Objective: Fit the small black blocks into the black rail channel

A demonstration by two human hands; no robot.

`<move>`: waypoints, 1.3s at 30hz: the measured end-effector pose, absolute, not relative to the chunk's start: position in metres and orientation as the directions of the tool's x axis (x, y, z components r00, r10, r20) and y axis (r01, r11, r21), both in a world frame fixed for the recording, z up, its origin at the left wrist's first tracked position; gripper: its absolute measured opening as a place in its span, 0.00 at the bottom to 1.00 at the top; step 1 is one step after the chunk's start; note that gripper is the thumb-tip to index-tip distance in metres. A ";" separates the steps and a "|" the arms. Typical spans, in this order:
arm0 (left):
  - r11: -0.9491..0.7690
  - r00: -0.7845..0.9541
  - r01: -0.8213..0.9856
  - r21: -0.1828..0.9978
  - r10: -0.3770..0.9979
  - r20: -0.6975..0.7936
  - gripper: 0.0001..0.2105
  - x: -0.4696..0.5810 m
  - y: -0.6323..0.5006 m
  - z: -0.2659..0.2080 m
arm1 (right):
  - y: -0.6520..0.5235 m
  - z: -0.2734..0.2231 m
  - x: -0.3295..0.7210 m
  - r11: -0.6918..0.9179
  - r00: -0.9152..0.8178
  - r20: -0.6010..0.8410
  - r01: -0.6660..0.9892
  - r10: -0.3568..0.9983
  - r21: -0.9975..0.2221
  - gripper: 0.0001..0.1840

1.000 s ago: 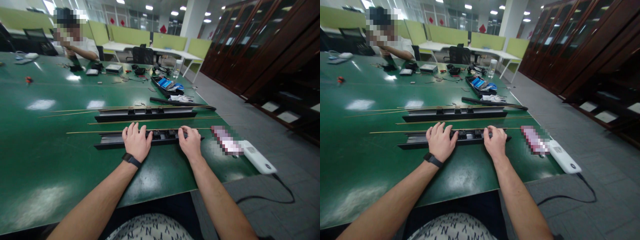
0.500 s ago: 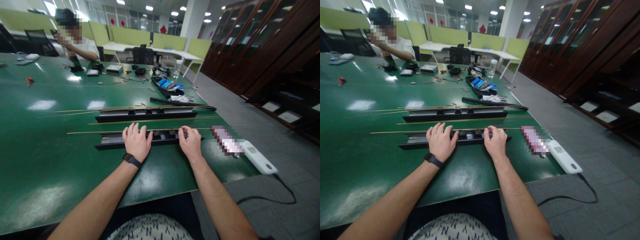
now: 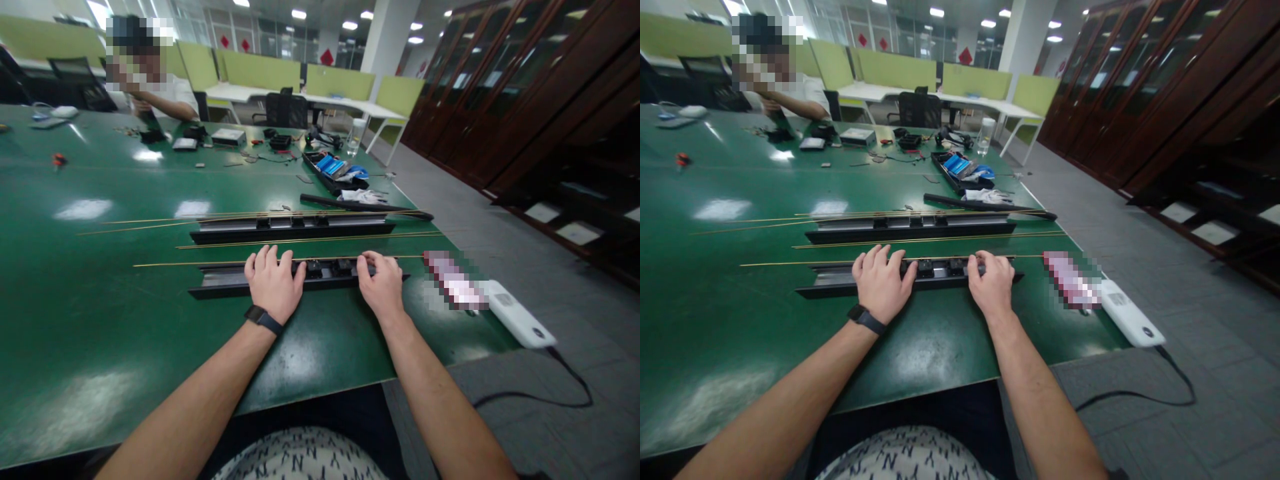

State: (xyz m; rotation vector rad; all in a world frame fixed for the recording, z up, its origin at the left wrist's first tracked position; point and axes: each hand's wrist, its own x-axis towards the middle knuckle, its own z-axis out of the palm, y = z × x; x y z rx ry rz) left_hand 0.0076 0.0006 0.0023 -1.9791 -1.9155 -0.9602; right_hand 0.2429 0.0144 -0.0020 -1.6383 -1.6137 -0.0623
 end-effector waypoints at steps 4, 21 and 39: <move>-0.121 -0.065 0.956 0.268 0.802 0.594 0.18 0.008 0.000 0.003 | 0.014 -0.002 0.243 0.148 0.183 0.549 0.851 0.816 -0.503 0.19; -0.117 -0.073 0.951 0.287 0.816 0.573 0.18 0.008 0.000 0.003 | 0.014 -0.001 0.243 0.160 0.181 0.555 0.845 0.812 -0.510 0.20; -0.140 -0.064 0.945 0.295 0.808 0.586 0.19 0.010 -0.004 0.008 | 0.014 -0.001 0.243 0.156 0.172 0.549 0.852 0.818 -0.500 0.20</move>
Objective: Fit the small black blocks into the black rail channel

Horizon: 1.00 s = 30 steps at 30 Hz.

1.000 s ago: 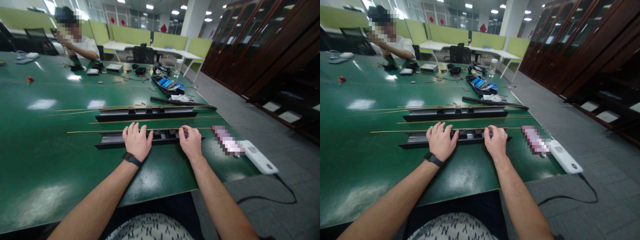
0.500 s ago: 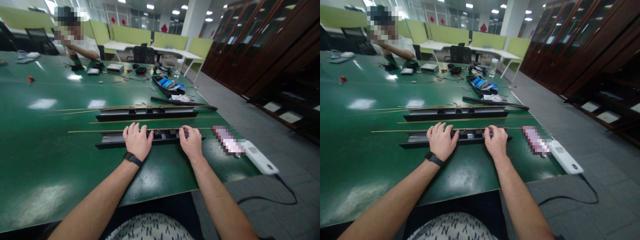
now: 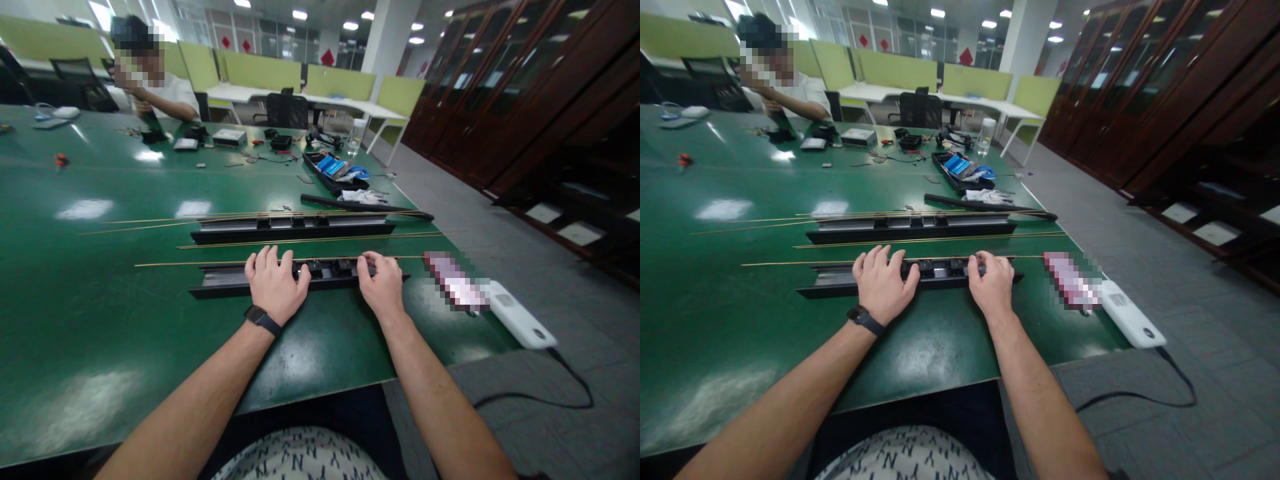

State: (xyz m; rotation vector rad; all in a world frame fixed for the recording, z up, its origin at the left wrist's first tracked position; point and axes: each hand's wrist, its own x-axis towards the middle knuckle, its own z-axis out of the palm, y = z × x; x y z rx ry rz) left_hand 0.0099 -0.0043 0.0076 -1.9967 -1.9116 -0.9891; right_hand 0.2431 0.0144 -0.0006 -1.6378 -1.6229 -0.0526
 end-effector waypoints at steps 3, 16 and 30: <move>-0.151 -0.047 0.947 0.282 0.807 0.589 0.20 0.009 -0.006 0.009 | 0.014 0.000 0.243 0.163 0.172 0.549 0.847 0.818 -0.507 0.19; -0.158 -0.006 0.956 0.248 0.832 0.555 0.32 0.005 -0.006 0.008 | 0.016 -0.003 0.244 0.166 0.180 0.558 0.843 0.810 -0.512 0.20; -0.164 0.010 0.959 0.232 0.834 0.552 0.34 0.004 -0.007 0.008 | 0.015 -0.001 0.245 0.157 0.188 0.547 0.838 0.816 -0.522 0.20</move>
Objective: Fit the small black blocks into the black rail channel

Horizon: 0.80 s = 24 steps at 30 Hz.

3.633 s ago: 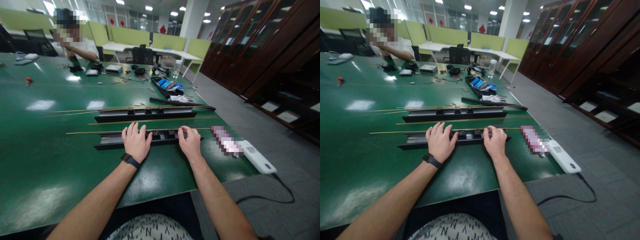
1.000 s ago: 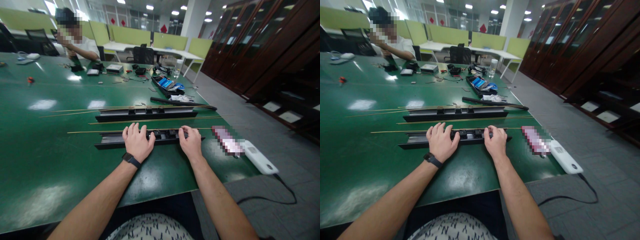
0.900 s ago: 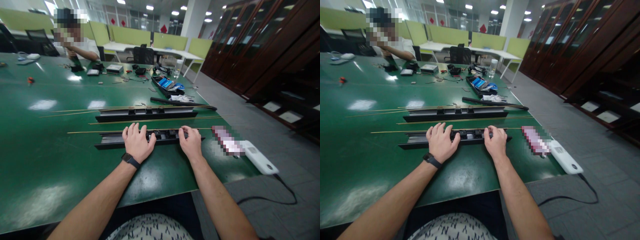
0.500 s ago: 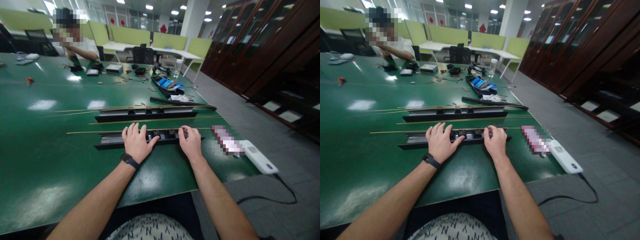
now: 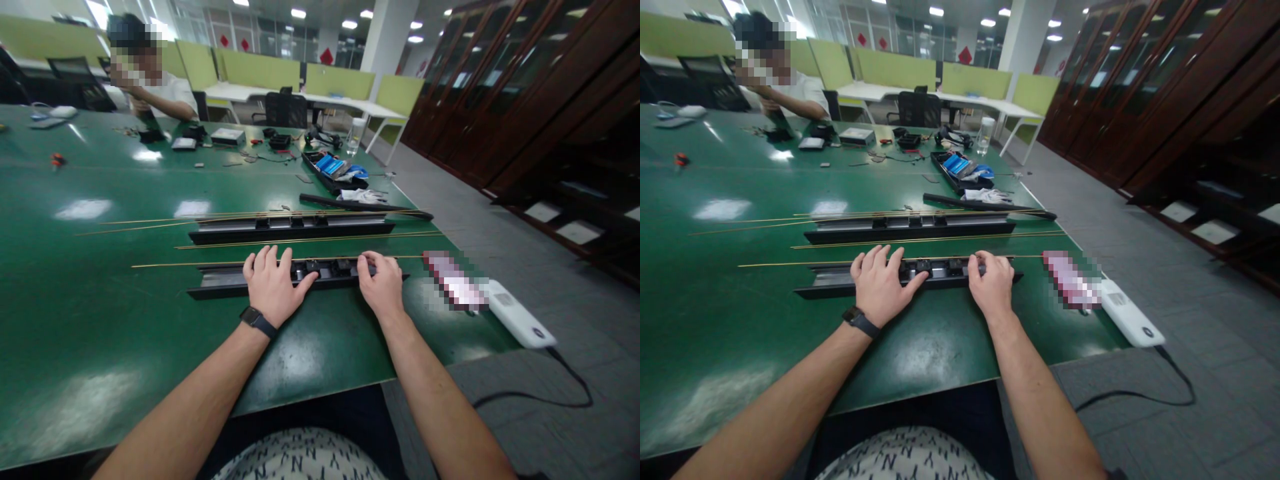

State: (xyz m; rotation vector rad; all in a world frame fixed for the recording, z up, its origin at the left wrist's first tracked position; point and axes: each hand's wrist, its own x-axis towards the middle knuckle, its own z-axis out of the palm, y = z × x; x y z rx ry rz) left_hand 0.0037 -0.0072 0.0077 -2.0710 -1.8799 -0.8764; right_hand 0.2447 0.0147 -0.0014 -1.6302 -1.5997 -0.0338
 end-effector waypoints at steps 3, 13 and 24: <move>-0.165 0.015 0.961 0.223 0.835 0.550 0.34 0.003 -0.007 0.008 | 0.015 -0.002 0.245 0.155 0.187 0.551 0.843 0.814 -0.516 0.20; -0.180 0.023 0.957 0.229 0.830 0.557 0.34 0.003 -0.007 0.009 | 0.014 -0.003 0.242 0.256 0.102 0.594 0.835 0.798 -0.487 0.18; -0.184 0.033 0.958 0.221 0.833 0.552 0.35 0.003 -0.007 0.009 | 0.017 -0.003 0.246 0.143 0.226 0.562 0.832 0.796 -0.537 0.22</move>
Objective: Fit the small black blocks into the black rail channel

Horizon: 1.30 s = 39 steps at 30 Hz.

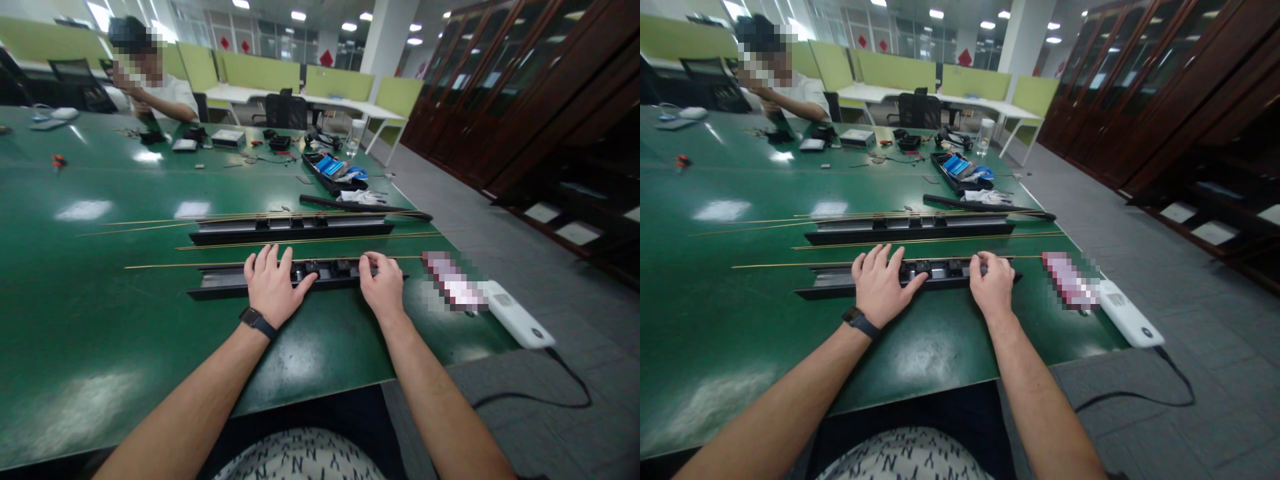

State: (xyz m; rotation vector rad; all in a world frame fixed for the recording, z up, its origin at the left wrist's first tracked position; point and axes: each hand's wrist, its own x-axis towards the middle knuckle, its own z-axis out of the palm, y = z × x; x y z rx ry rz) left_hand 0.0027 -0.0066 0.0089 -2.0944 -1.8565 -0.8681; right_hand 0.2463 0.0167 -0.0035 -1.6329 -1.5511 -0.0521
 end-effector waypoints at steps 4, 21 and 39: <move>-0.175 0.023 0.959 0.224 0.834 0.552 0.34 0.003 -0.007 0.009 | 0.015 -0.002 0.244 0.175 0.188 0.569 0.835 0.801 -0.521 0.21; -0.173 0.027 0.959 0.225 0.845 0.533 0.27 0.002 -0.008 0.012 | 0.014 -0.003 0.243 0.207 0.148 0.575 0.838 0.805 -0.505 0.19; -0.193 0.103 0.968 0.162 0.890 0.444 0.21 -0.002 -0.008 0.021 | 0.015 -0.004 0.241 0.213 0.154 0.571 0.825 0.806 -0.523 0.18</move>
